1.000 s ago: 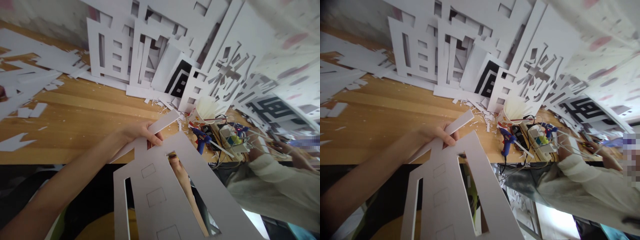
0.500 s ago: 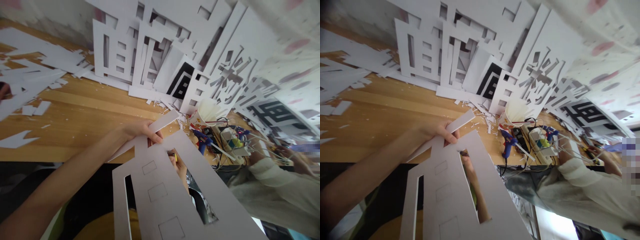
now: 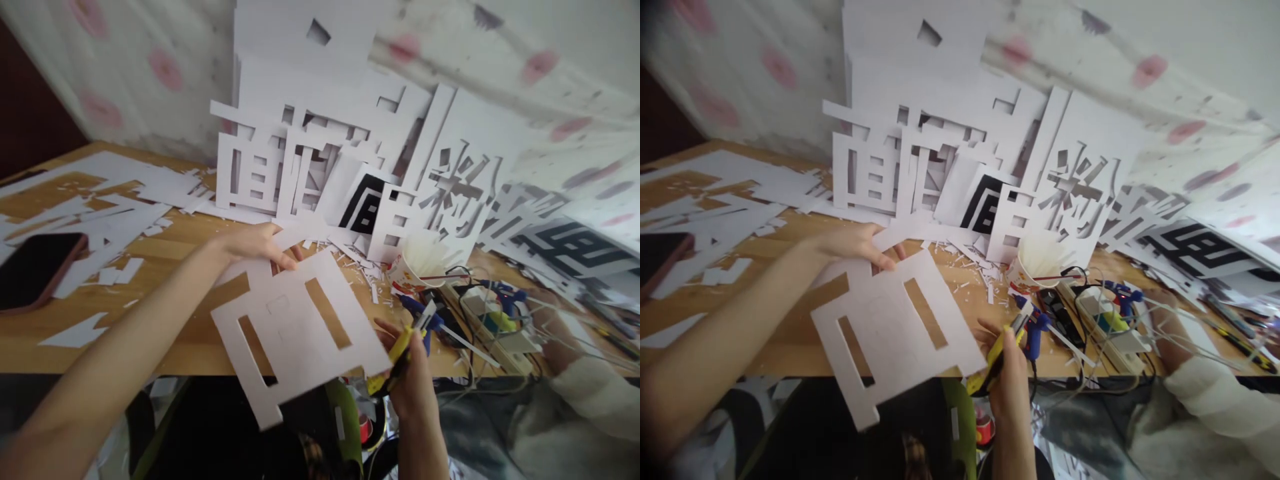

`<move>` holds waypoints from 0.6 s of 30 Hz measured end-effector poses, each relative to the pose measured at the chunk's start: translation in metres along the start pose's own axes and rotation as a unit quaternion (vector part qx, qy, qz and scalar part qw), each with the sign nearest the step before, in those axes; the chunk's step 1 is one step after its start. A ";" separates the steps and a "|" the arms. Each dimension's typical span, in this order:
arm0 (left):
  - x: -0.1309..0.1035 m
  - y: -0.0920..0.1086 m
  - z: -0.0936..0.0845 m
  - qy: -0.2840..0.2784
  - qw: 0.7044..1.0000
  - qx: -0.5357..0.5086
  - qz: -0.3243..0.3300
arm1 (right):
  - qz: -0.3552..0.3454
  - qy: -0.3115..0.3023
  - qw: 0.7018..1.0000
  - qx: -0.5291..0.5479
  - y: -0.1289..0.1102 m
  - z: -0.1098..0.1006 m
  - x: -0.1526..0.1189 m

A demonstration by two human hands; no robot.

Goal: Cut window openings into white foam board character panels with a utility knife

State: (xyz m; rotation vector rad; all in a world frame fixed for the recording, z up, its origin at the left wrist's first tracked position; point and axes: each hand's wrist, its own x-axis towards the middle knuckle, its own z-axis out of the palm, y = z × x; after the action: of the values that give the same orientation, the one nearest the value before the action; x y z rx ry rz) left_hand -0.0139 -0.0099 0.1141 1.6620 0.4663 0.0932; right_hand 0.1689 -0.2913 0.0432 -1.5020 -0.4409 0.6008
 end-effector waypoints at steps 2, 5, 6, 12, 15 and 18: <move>0.019 0.009 -0.010 -0.043 0.996 0.077 0.002 | 0.007 0.005 1.000 -0.011 -0.002 -0.003 -0.001; 0.049 0.021 -0.014 -0.046 0.967 0.250 -0.015 | -0.032 0.035 0.998 -0.047 -0.006 -0.002 -0.009; 0.057 0.024 -0.013 -0.013 0.950 0.313 -0.017 | -0.038 0.036 0.998 -0.044 -0.007 -0.001 -0.011; 0.078 0.001 0.022 0.149 0.886 0.429 0.100 | -0.069 0.020 0.995 0.073 0.000 -0.010 -0.015; 0.073 -0.039 0.042 0.137 0.920 0.355 0.094 | -0.088 -0.021 0.993 0.081 0.009 -0.027 -0.014; 0.068 -0.079 0.058 0.211 0.910 0.342 0.102 | -0.058 -0.044 0.986 0.151 0.013 -0.035 -0.013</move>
State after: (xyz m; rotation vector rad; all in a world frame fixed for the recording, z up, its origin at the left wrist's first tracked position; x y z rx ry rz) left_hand 0.0480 -0.0343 0.0150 2.3961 0.7012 0.5002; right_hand 0.1792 -0.3271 0.0305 -1.1565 -0.4780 0.6146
